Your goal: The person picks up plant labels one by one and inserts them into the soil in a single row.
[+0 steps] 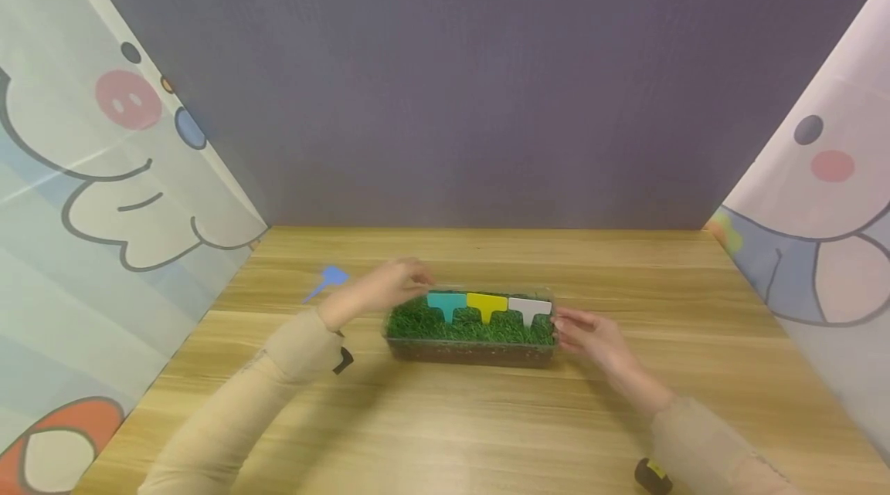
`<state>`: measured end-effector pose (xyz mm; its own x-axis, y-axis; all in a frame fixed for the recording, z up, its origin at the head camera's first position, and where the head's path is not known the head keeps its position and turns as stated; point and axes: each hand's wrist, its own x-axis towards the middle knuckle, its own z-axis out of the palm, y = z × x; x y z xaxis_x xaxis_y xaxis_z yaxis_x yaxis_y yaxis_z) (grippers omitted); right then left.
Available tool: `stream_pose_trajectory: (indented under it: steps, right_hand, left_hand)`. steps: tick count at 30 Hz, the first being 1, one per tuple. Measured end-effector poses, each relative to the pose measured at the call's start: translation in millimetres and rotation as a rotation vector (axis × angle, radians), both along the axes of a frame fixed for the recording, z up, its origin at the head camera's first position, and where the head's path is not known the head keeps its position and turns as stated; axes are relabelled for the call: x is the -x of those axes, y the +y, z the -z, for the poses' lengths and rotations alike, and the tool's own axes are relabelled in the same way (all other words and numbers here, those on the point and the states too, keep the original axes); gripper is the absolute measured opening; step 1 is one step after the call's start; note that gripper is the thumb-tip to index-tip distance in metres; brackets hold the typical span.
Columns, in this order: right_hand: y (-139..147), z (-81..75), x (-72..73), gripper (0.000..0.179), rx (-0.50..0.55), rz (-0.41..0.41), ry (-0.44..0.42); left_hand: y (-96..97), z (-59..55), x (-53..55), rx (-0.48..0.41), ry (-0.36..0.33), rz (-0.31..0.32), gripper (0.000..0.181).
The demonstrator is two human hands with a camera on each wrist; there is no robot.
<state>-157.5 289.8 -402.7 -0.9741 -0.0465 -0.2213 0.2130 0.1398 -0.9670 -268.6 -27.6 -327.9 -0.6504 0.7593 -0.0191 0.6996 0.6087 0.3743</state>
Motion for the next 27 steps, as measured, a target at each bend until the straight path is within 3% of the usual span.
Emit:
stream_pose_trajectory:
  steps: [18, 27]
  right_hand:
    - [-1, -1.0, 0.1, 0.059, -0.007, 0.005, -0.007]
    - [-2, -1.2, 0.9, 0.058, 0.006, -0.003, 0.005]
  left_hand:
    - [-48.3, -0.6, 2.2, 0.024, 0.083, -0.054, 0.018]
    - [-69.9, 1.5, 8.6, 0.097, 0.099, -0.103, 0.020]
